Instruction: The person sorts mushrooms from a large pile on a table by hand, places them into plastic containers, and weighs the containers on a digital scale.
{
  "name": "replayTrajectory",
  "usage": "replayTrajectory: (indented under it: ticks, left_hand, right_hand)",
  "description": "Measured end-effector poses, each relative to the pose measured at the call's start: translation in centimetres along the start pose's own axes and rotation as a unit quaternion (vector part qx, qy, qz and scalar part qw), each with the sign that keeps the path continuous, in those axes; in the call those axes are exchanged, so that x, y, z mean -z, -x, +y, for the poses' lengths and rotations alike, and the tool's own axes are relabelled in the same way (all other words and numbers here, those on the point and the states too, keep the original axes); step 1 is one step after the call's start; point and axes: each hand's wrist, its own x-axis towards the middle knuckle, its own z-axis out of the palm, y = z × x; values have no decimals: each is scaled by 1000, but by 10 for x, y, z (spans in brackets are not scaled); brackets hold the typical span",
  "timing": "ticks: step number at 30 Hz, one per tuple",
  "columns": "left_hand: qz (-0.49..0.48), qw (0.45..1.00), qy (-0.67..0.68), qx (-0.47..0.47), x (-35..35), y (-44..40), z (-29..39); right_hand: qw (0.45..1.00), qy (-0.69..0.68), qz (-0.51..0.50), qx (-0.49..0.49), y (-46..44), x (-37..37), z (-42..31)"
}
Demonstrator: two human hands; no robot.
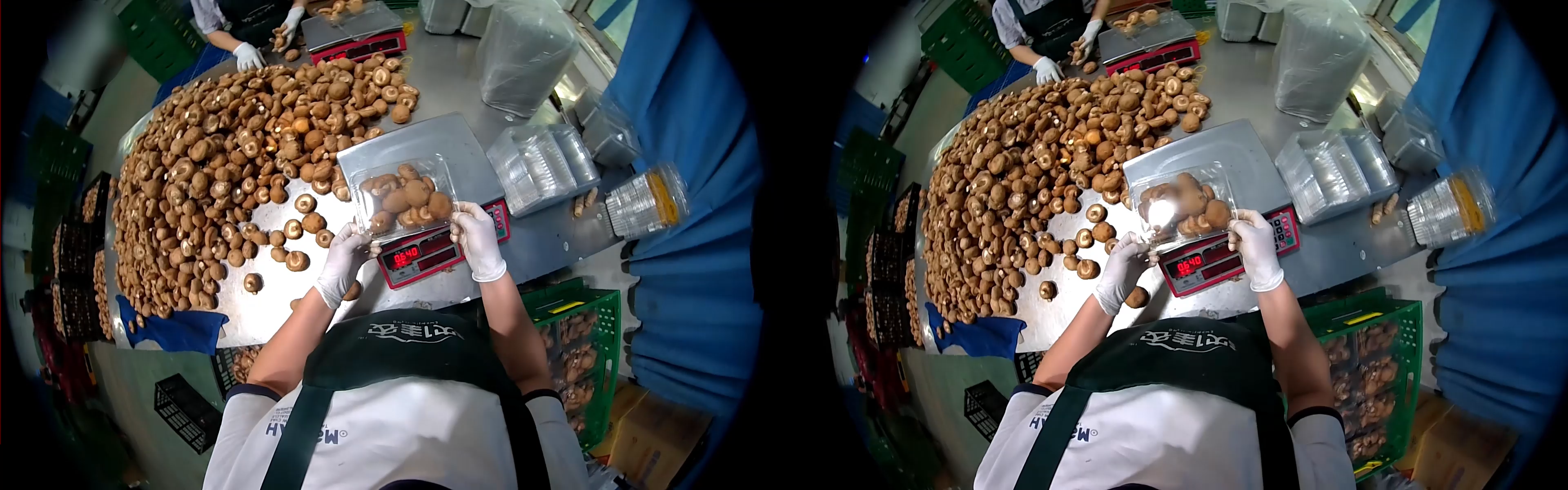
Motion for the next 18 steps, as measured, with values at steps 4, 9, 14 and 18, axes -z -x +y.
replayTrajectory:
  ticks: [4,9,14,18]
  left_hand:
    - [-10,1000,-10,21,1,-1,-2]
    - [-19,993,-91,72,5,5,12]
    - [31,977,-208,36,-5,20,28]
    - [92,910,-335,-227,39,-36,35]
  right_hand:
    - [998,-32,-32,-48,-5,12,0]
    - [998,-14,-31,-62,10,13,-15]
    - [996,68,-14,-55,16,8,-25]
    - [992,106,-12,-75,20,5,-30]
